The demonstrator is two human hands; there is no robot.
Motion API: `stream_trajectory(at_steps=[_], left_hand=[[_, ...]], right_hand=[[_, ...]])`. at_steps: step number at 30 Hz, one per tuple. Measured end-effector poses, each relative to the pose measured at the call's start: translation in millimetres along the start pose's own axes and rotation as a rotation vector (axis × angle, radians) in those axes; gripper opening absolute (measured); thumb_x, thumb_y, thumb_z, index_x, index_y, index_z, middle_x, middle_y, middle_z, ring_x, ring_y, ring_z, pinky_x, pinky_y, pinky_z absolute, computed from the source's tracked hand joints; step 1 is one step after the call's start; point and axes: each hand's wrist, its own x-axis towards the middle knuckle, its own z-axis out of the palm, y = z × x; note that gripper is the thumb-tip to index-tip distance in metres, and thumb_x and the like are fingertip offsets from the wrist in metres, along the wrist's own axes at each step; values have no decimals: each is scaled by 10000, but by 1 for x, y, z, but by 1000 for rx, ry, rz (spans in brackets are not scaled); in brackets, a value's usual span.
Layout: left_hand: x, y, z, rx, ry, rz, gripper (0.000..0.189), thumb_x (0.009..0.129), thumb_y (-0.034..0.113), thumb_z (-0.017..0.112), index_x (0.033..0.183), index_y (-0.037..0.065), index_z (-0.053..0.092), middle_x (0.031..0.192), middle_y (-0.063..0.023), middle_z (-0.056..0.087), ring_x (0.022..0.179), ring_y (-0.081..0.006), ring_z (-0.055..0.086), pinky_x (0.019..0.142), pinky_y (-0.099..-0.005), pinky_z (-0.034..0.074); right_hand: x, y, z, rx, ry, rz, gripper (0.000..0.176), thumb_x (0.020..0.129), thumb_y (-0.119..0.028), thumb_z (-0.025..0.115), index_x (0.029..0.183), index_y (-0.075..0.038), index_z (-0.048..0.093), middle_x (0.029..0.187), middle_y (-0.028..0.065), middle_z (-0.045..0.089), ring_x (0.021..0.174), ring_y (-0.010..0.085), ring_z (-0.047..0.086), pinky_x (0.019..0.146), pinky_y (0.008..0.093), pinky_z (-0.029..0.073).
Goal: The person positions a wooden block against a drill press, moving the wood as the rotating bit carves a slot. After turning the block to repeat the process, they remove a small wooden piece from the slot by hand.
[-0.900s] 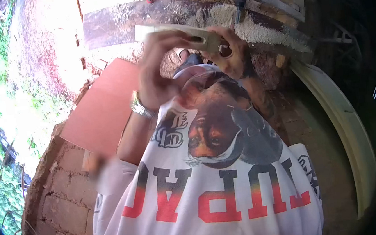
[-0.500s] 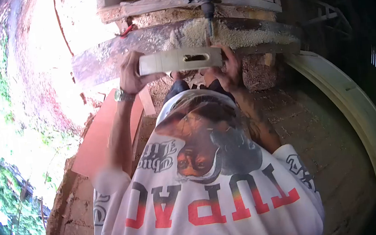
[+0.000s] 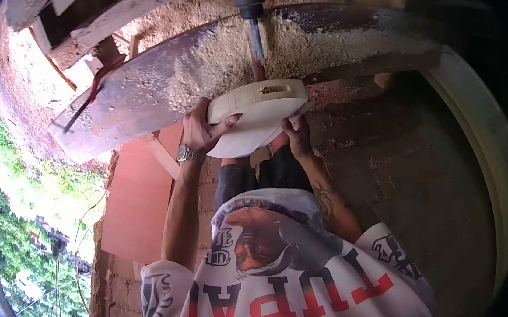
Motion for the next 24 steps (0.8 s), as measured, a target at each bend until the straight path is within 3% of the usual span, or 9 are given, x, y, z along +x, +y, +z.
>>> stream_trajectory(at_steps=[4,7,11,13,17,20,24], left_hand=[[7,2,21,-29,35,-100,767,791,674,852,1053,-11,628,847,-204,707,816,-382,740,710,-479,561],[12,0,29,189,132,64,764,793,660,850,1073,-15,623,883,-199,662,828,-409,674,737,-503,534],[-2,-3,35,478,122,20,758,798,651,841,1111,-13,653,1080,-180,639,1052,-380,617,870,-525,511],[-8,3,39,480,239,60,754,832,650,807,1166,-15,684,1171,-182,637,1093,-375,607,933,-518,504],[-10,6,41,351,259,48,723,873,622,780,1239,3,713,1264,-184,622,1123,-386,596,1042,-525,467],[1,7,44,370,232,162,672,913,603,742,1252,24,704,1244,-183,638,1122,-385,599,1021,-514,459],[28,11,52,383,128,159,675,904,642,718,1274,79,690,1173,-140,652,1092,-355,598,952,-488,448]], right_hand=[[9,1,5,119,39,-98,677,1019,-266,698,1549,25,391,1468,160,560,1346,237,533,1144,378,399],[23,8,0,57,49,-137,712,1023,-293,698,1565,28,366,1487,174,548,1359,257,531,1150,389,405],[23,18,-3,-17,82,-68,759,1023,-346,709,1569,39,349,1490,179,543,1355,269,536,1152,409,407],[20,26,-9,-49,21,-24,774,1022,-371,715,1564,43,348,1481,179,547,1349,272,538,1154,421,404],[25,34,-3,-34,136,-252,734,1017,-411,725,1512,42,428,1420,171,589,1295,278,576,1118,421,433],[24,42,-9,-93,129,-246,666,1017,-429,723,1446,35,515,1377,166,615,1270,281,590,1108,419,438],[20,-6,11,-124,212,-242,568,1022,-419,709,1349,32,599,1298,167,651,1215,279,617,1077,419,461]])
